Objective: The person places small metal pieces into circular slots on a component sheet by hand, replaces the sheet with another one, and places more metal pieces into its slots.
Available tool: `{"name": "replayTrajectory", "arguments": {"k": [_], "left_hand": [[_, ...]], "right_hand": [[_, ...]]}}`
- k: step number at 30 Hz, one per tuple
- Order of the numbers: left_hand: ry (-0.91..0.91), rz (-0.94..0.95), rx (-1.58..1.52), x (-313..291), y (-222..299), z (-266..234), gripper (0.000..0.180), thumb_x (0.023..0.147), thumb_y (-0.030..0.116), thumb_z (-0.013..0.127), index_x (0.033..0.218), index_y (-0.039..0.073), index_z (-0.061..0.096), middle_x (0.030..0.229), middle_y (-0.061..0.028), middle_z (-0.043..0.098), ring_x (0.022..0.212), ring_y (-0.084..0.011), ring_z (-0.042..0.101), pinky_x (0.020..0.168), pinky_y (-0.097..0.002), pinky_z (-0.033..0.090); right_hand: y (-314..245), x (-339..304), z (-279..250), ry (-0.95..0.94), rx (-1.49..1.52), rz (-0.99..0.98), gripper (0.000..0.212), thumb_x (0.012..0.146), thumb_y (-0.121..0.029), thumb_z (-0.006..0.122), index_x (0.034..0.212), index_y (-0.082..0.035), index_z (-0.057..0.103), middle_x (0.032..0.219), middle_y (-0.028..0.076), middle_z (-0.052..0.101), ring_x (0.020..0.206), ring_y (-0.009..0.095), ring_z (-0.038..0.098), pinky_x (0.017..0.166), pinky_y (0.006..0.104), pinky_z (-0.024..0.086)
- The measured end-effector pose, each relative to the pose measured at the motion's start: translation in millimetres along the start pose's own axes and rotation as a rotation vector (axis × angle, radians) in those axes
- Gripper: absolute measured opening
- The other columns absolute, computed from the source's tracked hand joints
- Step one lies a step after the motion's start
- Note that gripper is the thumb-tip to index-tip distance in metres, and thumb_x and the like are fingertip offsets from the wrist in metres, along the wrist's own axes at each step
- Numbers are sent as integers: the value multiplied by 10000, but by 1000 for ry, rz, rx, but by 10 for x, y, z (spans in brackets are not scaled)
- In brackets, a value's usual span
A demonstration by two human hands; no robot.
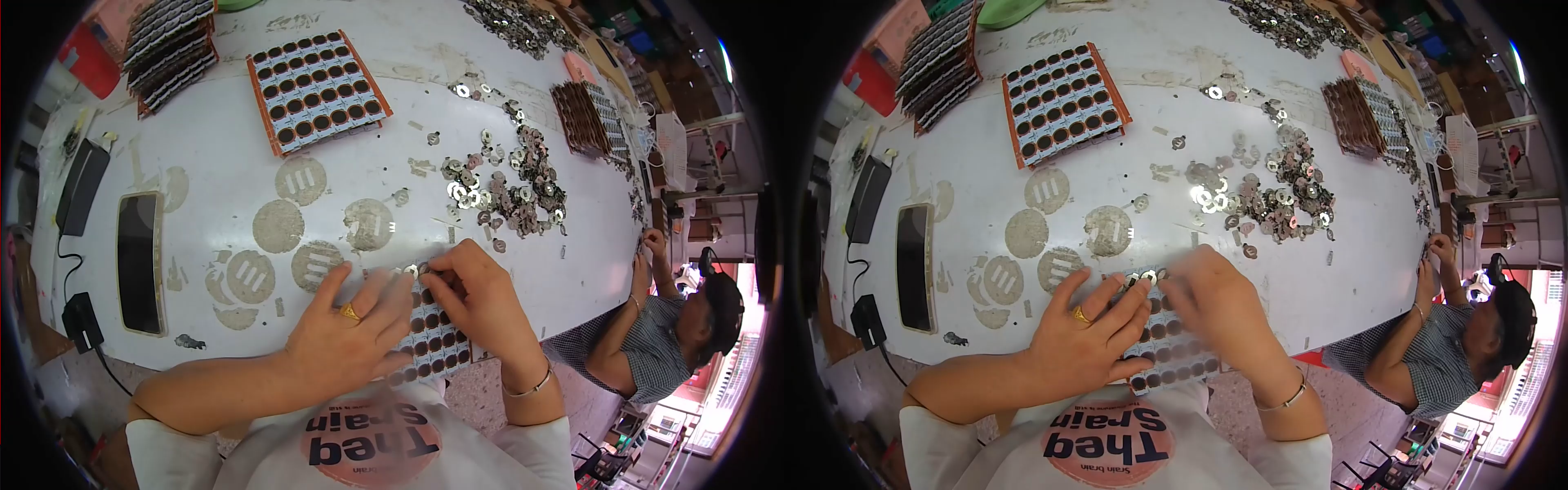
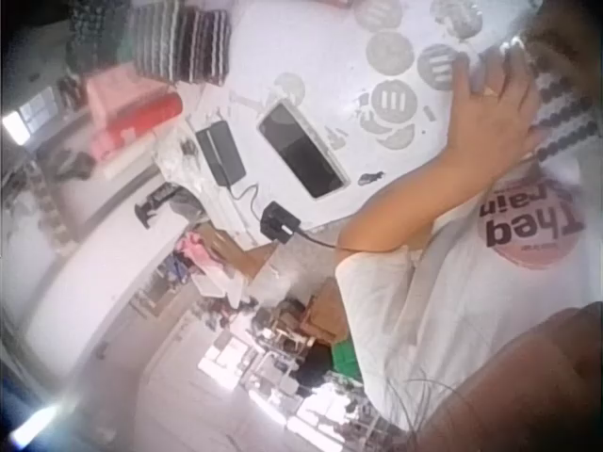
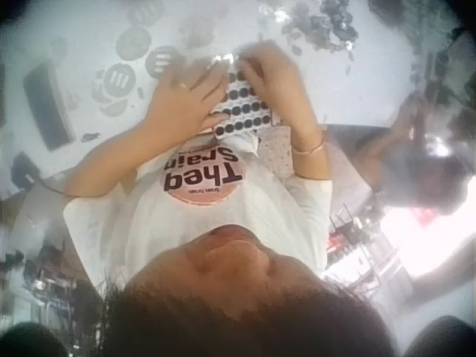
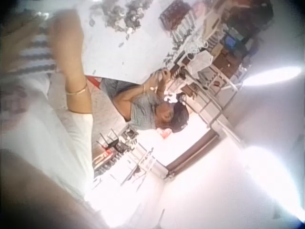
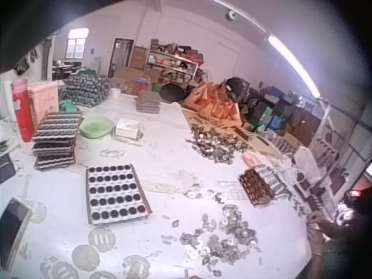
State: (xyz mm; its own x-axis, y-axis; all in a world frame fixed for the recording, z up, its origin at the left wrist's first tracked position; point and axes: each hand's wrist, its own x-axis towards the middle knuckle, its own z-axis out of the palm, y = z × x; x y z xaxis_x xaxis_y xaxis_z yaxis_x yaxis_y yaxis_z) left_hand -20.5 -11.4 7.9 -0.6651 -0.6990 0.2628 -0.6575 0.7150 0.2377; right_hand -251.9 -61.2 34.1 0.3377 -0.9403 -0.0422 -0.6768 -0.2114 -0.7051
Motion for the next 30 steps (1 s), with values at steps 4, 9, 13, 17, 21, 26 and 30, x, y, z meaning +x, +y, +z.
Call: {"name": "replayTrajectory", "arguments": {"k": [4, 9, 13, 17, 21, 26, 30], "left_hand": [[5, -17, -5, -28, 3, 16, 644, 861, 588, 746, 1255, 80, 698, 1481, -95, 618, 1323, -299, 566, 1124, -597, 411], [6, 1, 39, -45, 22, 34, 627, 902, 580, 719, 1272, 74, 708, 1473, -84, 614, 1333, -291, 551, 1133, -598, 407], [6, 11, 55, -52, 20, 55, 632, 916, 581, 708, 1286, 68, 715, 1474, -92, 608, 1346, -290, 535, 1137, -604, 403], [14, 21, 57, -53, 20, 71, 643, 929, 586, 697, 1299, 61, 720, 1473, -102, 603, 1353, -294, 526, 1145, -615, 396], [21, 17, 55, -55, 25, 72, 643, 938, 587, 687, 1300, 56, 722, 1471, -101, 605, 1359, -298, 522, 1161, -619, 386], [11, 22, 36, -60, 9, 94, 626, 940, 580, 680, 1278, 56, 730, 1478, -99, 603, 1365, -293, 526, 1180, -631, 360], [3, 40, -25, -52, -7, 110, 553, 953, 534, 677, 1210, 48, 741, 1495, -117, 601, 1398, -271, 523, 1221, -640, 296]], "right_hand": [[-83, 35, -37, -46, -157, -85, 176, 935, -60, 770, 1067, -31, 658, 925, 113, 630, 758, 277, 669, 666, 384, 539], [-80, -59, 41, -36, -160, -30, 226, 932, -109, 765, 1124, -68, 652, 970, 144, 652, 802, 363, 693, 687, 447, 558], [-47, -143, 121, 42, -126, 17, 221, 938, -106, 771, 1114, -70, 644, 966, 139, 655, 774, 340, 702, 657, 439, 555], [-26, -166, 135, 75, -137, -30, 226, 933, -83, 771, 1118, -75, 642, 964, 139, 652, 768, 336, 702, 656, 433, 558], [39, -116, 84, 41, -94, -76, 222, 940, -94, 761, 1130, -80, 646, 971, 145, 650, 781, 351, 702, 659, 432, 559], [-130, -166, 99, 18, -248, -51, 206, 955, -97, 723, 1149, -82, 654, 991, 151, 653, 826, 387, 699, 688, 460, 575], [-203, -111, -128, -79, -315, -100, 297, 907, 8, 770, 1192, -4, 687, 981, 150, 650, 782, 326, 686, 701, 394, 564]]}}
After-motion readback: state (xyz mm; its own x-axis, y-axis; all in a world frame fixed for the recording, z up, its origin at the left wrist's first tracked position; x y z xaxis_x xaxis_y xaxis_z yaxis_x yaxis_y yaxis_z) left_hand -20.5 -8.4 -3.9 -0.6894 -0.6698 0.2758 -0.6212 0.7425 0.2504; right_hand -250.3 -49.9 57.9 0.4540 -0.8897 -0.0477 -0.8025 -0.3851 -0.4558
